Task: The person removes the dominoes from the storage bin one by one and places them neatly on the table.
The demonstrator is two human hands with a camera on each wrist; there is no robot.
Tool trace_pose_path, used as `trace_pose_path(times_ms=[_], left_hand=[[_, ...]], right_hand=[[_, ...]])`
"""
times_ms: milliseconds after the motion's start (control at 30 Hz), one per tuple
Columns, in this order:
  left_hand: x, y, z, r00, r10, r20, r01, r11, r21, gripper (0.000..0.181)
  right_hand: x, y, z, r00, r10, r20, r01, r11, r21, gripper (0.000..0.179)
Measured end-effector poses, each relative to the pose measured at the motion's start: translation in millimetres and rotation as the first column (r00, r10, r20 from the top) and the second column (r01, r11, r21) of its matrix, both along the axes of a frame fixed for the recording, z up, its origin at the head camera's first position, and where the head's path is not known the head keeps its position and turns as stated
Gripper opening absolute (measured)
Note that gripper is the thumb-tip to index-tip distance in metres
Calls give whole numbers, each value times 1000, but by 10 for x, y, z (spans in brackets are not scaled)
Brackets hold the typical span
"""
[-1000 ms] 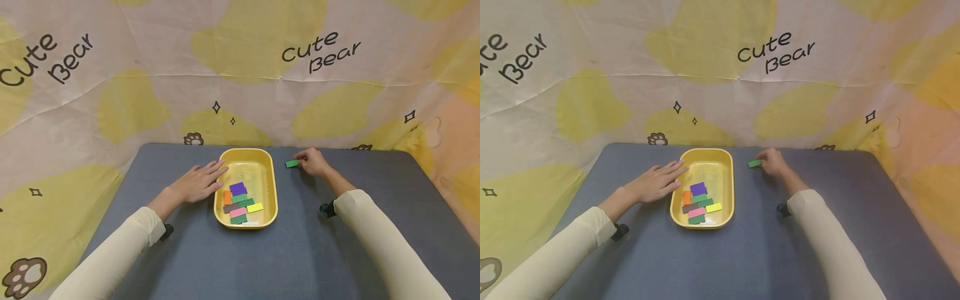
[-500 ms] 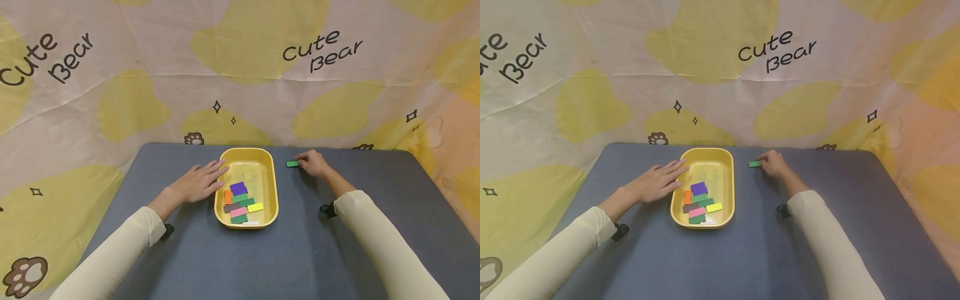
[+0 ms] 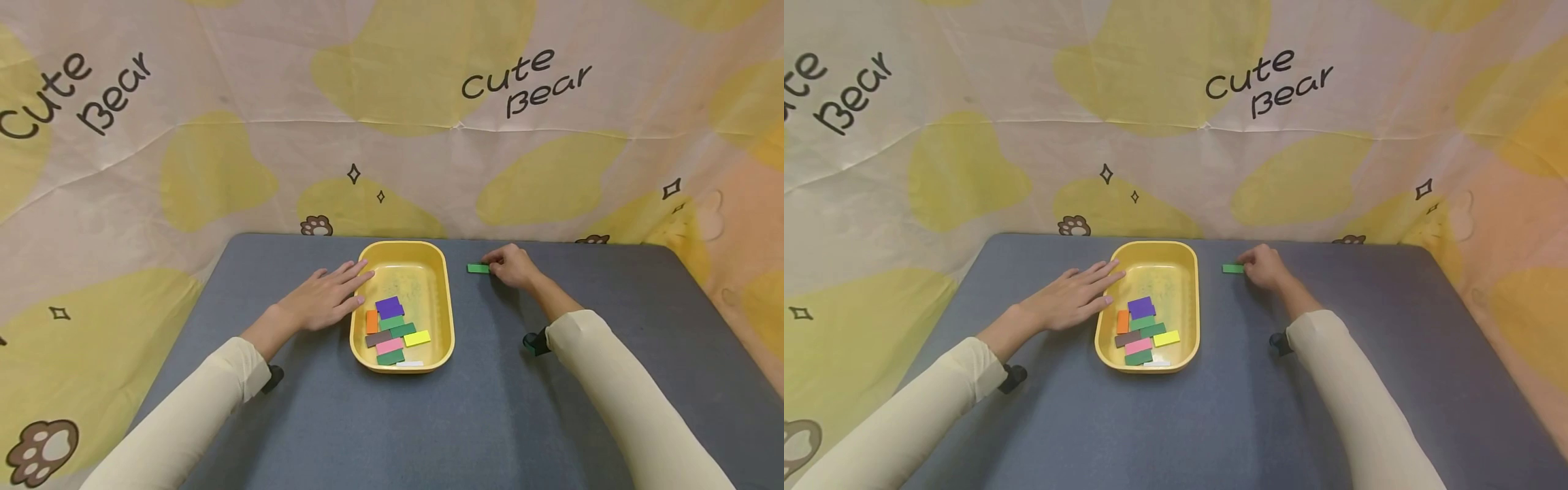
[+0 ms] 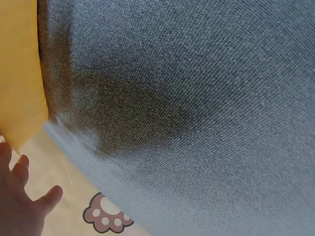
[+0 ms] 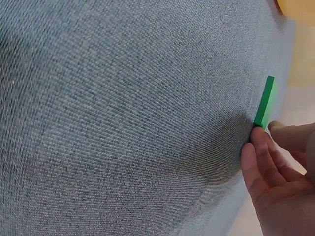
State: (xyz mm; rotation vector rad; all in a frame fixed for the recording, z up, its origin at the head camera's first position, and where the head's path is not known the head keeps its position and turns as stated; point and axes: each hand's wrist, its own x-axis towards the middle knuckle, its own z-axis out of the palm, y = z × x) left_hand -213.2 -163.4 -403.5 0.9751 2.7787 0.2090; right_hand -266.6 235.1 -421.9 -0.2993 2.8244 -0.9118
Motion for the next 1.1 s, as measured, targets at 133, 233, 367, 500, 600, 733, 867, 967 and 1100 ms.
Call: trace_pose_path(times_ms=[133,233,367,500,600,733,867,967,1100], left_hand=[[4,3,9,1000,0,2,0,1000,0,62],[8,6,14,1000,2,3,-2,1000,-1,62],[4,8,13,1000,4,4,-4,1000,-3,62],[1,7,12,1000,6,3,-6,1000,-5,62],[4,9,17,1000,6,3,-5,1000,-6,62],[7,10,19,1000,4,5,-4,1000,-5,61],[7,8,16,1000,2,1,-2,1000,-4,61],[7,8,14,1000,-1,-2,1,1000,-2,61],[9,5,12,1000,-3,-5,3,1000,1,61]], right_hand=[[-4,-1,0,1000,5,-10,-5,1000,5,30],[-12,-2,-1,1000,10,-15,-10,1000,10,30],[-20,-4,17,1000,20,-9,-20,1000,18,30],[-14,-9,45,1000,26,7,-27,999,20,29],[-5,-15,64,999,31,14,-31,999,26,29],[2,-21,135,998,48,37,-49,998,28,31],[-17,-34,275,996,74,43,-74,997,3,32],[-52,-84,411,994,97,43,-95,995,-39,32],[-99,-215,600,990,127,64,-121,989,-86,33]])
